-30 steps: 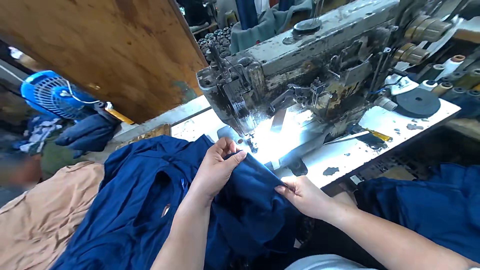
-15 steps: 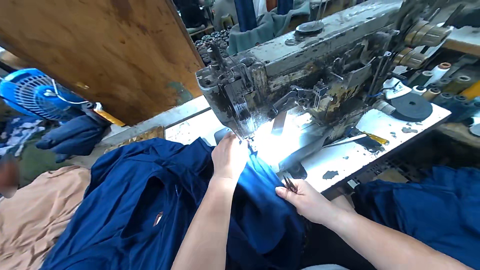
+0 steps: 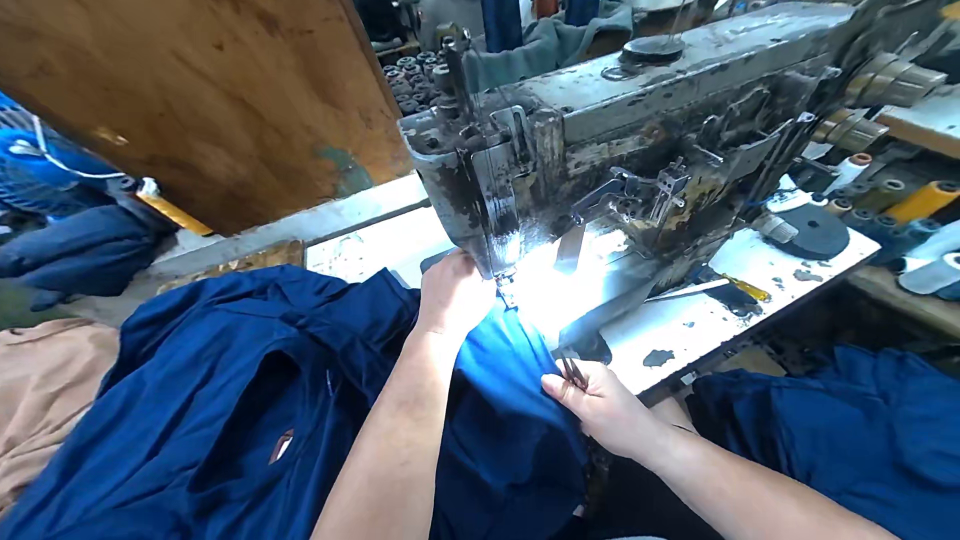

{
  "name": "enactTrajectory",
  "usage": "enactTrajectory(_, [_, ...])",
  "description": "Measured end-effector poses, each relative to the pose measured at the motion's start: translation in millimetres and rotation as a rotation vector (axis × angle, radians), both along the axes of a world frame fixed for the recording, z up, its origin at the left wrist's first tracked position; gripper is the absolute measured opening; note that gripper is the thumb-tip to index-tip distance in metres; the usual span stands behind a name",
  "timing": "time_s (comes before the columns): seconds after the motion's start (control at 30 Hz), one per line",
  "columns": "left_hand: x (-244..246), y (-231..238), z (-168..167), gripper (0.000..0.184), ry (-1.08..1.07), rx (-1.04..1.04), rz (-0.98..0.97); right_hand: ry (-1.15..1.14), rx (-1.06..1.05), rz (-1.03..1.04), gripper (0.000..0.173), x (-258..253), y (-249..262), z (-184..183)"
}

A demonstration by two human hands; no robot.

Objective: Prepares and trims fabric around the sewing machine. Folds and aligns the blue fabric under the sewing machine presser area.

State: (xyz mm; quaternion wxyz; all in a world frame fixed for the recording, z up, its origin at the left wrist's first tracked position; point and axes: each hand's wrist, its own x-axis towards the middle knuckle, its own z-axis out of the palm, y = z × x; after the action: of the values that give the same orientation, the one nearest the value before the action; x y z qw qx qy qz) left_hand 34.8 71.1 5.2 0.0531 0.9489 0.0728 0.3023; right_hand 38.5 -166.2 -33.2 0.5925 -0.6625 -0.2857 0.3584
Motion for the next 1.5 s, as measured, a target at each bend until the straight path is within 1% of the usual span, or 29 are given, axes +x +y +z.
enactTrajectory(0.07, [-0.2,-3.2,5.4,0.014,0.061,-0.005,0.041,0.002,0.010,-0.009,0.025,2.0,2.6,-3.2])
enactTrajectory(0.17, [2.8,-1.0,10.6,0.018,0.133,-0.031,0.092,-0.062,0.046,-0.039,0.024,9.3,11.7,-9.3])
enactTrajectory(0.27, [12.1,11.0,14.9,0.023,0.178,-0.139,0.150,-0.094,0.091,-0.052,0.022,14.5,20.7,-10.1])
enactTrajectory(0.3, [17.4,21.2,9.1,0.024,0.151,-0.147,0.135,-0.093,0.100,-0.050,0.023,14.5,22.1,-10.0])
enactTrajectory(0.37, [29.2,45.0,-9.1,0.028,0.081,-0.093,0.074,-0.094,0.105,-0.065,0.024,12.5,24.1,-9.7])
enactTrajectory(0.47, [34.6,48.0,-3.3,0.027,0.106,-0.120,0.066,-0.064,0.094,-0.077,0.025,10.6,25.3,-7.9])
enactTrajectory(0.53, [18.8,30.6,11.9,0.025,0.125,-0.184,0.098,0.018,0.082,-0.046,0.025,7.6,20.5,-4.4])
enactTrajectory(0.57, [3.9,19.3,16.8,0.025,0.097,-0.187,0.090,0.050,0.060,-0.016,0.026,4.1,14.6,-1.3])
enactTrajectory(0.6, [-17.5,3.9,20.6,0.026,0.049,-0.165,0.062,0.066,0.037,0.020,0.026,-1.0,6.5,2.2])
enactTrajectory(0.67, [-76.6,-49.7,24.1,0.024,-0.065,-0.228,0.023,0.071,0.055,0.085,0.025,-11.8,-9.4,6.0])
enactTrajectory(0.7, [-107.2,-81.9,17.9,0.030,-0.092,-0.328,-0.019,0.070,0.082,0.110,0.025,-14.9,-14.3,7.1])
enactTrajectory(0.77, [-149.3,-135.4,-10.1,0.048,-0.015,-0.595,-0.060,0.033,0.093,0.146,0.025,-17.2,-15.6,16.8])
enactTrajectory(0.83, [-158.5,-159.2,-44.1,0.067,0.019,-0.736,0.007,-0.056,0.074,0.180,0.025,-20.0,-6.4,35.8])
enactTrajectory(0.87, [-157.6,-162.0,-53.4,0.066,0.016,-0.799,0.011,-0.094,0.074,0.204,0.025,-21.8,-0.1,43.5])
enactTrajectory(0.93, [-156.3,-150.9,-57.7,0.035,-0.067,-0.907,-0.074,-0.130,0.115,0.228,0.027,-22.9,12.1,51.6])
enactTrajectory(0.97, [-160.5,-137.8,-48.1,0.024,-0.098,-0.980,-0.146,-0.141,0.162,0.221,0.027,-21.7,15.1,51.5])
enactTrajectory(1.0, [-167.2,-118.9,-30.2,0.020,-0.116,-1.021,-0.210,-0.170,0.215,0.202,0.027,-18.0,14.8,49.1])
enactTrajectory(1.03, [-176.0,-94.1,-6.1,0.021,-0.128,-1.020,-0.258,-0.231,0.256,0.171,0.029,-11.9,11.6,44.3])
enactTrajectory(1.07, [-185.5,-65.8,22.5,0.021,-0.114,-0.953,-0.275,-0.302,0.265,0.134,0.033,-3.3,6.4,38.5])
enactTrajectory(1.13, [-200.2,-10.4,75.7,0.011,-0.020,-0.677,-0.240,-0.358,0.183,0.067,0.037,17.0,-1.5,27.1])
enactTrajectory(1.17, [-202.8,8.5,94.3,0.023,0.035,-0.437,-0.132,-0.342,0.113,0.053,0.037,26.4,-3.9,24.6])
enactTrajectory(1.2, [-201.9,22.0,107.2,0.045,0.109,-0.164,-0.008,-0.336,0.049,0.045,0.037,33.1,-5.4,24.7])
enactTrajectory(1.23, [-197.4,30.8,113.7,0.056,0.173,0.037,0.080,-0.353,0.015,0.033,0.038,36.7,-5.9,26.7])
enactTrajectory(1.27, [-193.5,36.6,116.1,0.057,0.212,0.141,0.111,-0.405,0.003,0.023,0.037,37.9,-5.5,30.0])
enactTrajectory(1.33, [-191.6,43.7,117.2,0.051,0.236,0.188,0.069,-0.557,0.019,0.006,0.036,38.2,-1.2,34.7])
enactTrajectory(1.4, [-199.8,51.1,117.9,0.048,0.262,0.139,-0.019,-0.711,0.066,-0.022,0.032,41.7,5.6,35.8])
enactTrajectory(1.43, [-206.5,55.2,118.0,0.041,0.252,0.106,-0.069,-0.792,0.100,-0.035,0.030,44.6,10.1,35.0])
enactTrajectory(1.5, [-218.5,60.5,116.4,0.023,0.129,0.011,-0.168,-0.913,0.141,-0.023,0.024,49.4,19.7,36.7])
